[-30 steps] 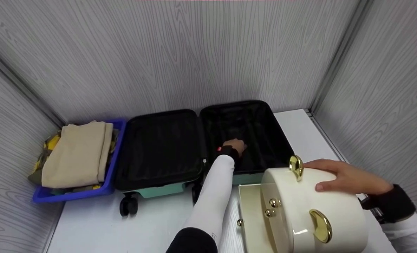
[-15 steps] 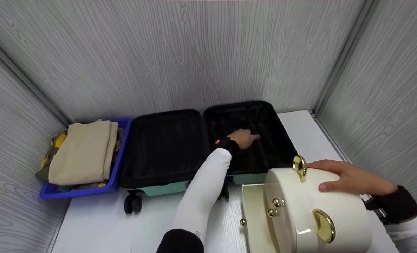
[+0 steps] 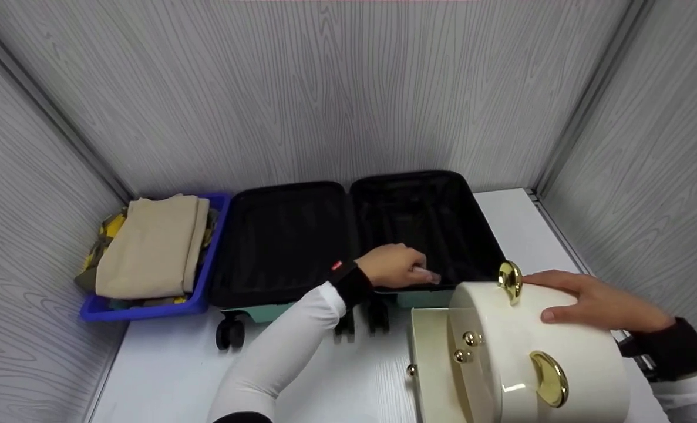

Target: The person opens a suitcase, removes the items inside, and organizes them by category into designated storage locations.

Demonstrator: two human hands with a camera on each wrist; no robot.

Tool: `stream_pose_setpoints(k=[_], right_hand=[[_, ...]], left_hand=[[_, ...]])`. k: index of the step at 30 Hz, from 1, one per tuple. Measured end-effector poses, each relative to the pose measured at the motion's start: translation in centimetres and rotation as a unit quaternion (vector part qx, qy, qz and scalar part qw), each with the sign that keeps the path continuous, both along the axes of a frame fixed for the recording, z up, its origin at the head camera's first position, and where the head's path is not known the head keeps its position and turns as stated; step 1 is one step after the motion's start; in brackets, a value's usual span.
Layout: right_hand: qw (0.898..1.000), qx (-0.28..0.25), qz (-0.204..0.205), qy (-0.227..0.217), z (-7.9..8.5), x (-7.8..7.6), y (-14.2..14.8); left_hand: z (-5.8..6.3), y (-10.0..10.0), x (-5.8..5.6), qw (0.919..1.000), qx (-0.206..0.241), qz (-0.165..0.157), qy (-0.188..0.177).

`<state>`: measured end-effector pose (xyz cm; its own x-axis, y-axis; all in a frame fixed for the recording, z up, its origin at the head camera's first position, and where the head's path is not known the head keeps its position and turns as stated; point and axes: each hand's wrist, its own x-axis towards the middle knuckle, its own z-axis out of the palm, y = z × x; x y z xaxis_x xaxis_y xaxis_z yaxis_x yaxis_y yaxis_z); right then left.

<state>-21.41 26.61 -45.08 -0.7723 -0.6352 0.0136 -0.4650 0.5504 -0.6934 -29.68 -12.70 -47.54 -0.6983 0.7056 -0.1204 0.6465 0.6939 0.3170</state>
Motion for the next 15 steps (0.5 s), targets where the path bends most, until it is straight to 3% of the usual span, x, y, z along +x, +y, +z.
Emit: stream_pose_setpoints(k=[6,9,12,15], right_hand=[[1.0,-0.014,0.006,0.01,0.0,-0.4,0.5],[1.0,-0.011,0.005,0.009,-0.1,-0.5,0.6],[1.0,-0.007,0.0,0.003,-0.3,-0.6,0.7],[1.0,-0.006,-0.001,0.002,-0.6,-0.7,0.7]], left_hand=[[-0.5,0.4,5.9,0.9975,0.0,-0.068,-0.017],[-1.2,0.9,8.4,0.994,-0.012,-0.108,-0.008],[-2.0,1.6,10.0,0.9888,-0.031,-0.142,0.033],[-3.0,2.1,10.9,0.9808,-0.038,-0.178,0.069]])
